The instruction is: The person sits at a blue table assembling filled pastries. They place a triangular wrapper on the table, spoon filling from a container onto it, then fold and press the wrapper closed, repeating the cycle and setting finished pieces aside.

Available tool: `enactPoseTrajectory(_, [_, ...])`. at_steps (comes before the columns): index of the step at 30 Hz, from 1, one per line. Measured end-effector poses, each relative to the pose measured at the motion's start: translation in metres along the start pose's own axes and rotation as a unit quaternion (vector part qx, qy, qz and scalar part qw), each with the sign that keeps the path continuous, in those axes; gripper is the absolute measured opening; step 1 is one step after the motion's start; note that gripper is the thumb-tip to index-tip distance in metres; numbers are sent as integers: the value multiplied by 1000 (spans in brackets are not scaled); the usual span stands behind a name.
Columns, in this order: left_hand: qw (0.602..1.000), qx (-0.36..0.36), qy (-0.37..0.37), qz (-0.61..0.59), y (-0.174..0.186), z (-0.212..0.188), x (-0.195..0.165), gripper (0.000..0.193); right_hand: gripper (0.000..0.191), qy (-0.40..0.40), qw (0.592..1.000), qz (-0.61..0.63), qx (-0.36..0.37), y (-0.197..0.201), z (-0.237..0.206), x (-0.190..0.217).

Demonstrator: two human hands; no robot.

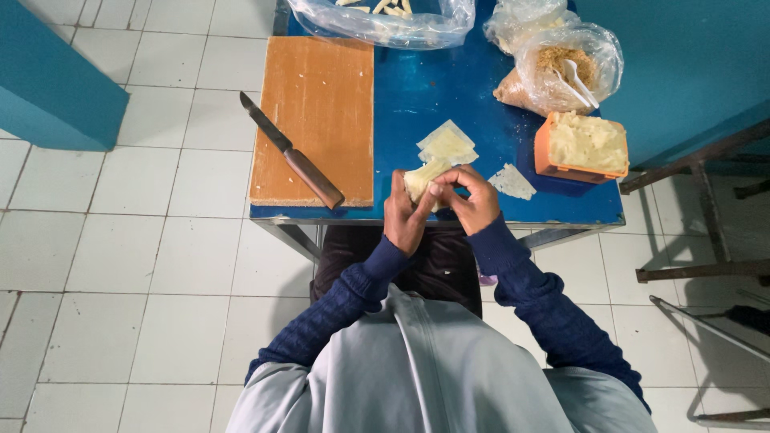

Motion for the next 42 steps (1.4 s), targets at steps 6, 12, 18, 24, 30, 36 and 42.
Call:
enactPoseTrajectory(6, [999,-23,40,15,-4,0,8,32,17,3,998,61,8,3,-4,-19])
enactPoseTrajectory(12, [999,-23,7,-39,-2,0,11,25,14,-89,977,194,2,1,-9,-40])
enactPoseTrajectory(18, [998,-8,11,-67,-7,4,7,31,14,-65,976,205,13,2,-13,-54])
enactPoseTrajectory(24, [997,-59,53,-26,1,5,15,29,20,-151,809,562,-82,4,-18,-80])
enactPoseTrajectory(30, [995,-76,57,-11,-1,4,18,29,37,-79,855,501,-108,-16,-30,-101])
enactPoseTrajectory(36, [992,-80,40,-85,7,0,22,29,49,-109,851,500,-117,20,-22,-142])
enactPoseTrajectory(42, [981,-58,30,-181,14,-15,12,26,48,29,986,82,-142,56,37,-106])
Point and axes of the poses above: each hand's wrist, its own z-axis towards the middle knuckle, its own y-axis out of the back of the hand, x = y × z, the point moved 4 cm from there along z, towards the middle knuckle, and after that the axes turned 10 degrees about x, right-handed, at the moved point
